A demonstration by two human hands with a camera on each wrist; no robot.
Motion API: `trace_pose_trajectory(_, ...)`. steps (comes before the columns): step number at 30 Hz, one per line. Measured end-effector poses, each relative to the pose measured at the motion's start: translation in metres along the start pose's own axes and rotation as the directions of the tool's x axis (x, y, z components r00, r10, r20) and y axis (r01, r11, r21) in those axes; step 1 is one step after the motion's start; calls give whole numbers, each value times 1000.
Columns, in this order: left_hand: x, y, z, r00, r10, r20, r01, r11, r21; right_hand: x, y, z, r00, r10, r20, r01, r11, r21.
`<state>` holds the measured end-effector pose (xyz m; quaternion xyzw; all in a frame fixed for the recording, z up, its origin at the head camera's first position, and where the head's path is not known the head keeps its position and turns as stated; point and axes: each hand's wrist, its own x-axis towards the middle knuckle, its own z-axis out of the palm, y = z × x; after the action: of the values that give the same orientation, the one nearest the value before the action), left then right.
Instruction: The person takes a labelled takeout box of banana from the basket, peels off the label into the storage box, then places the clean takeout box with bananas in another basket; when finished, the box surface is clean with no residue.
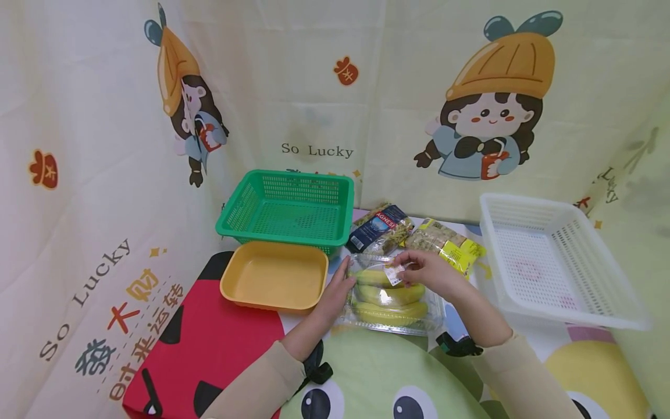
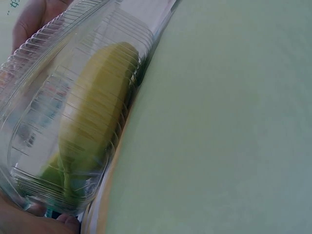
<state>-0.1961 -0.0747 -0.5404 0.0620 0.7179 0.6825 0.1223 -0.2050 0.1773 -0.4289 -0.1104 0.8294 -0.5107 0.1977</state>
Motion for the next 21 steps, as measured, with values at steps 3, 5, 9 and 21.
trace_pose_trajectory(3,0,-1,0,1000,-1,2,1,1000,11,-1,0,0,1000,-22,12,23,999,-25)
trace_pose_trajectory(5,-1,0,0,1000,-7,1,7,1000,12,-1,0,-1,999,-39,24,40,998,-49)
trace_pose_trajectory(9,0,1,0,999,-35,13,35,999,9,-1,0,-1,997,-65,35,68,993,-99)
trace_pose_trajectory(21,-2,2,2,999,52,7,-51,994,-95,0,9,-5,993,-74,93,80,995,-60)
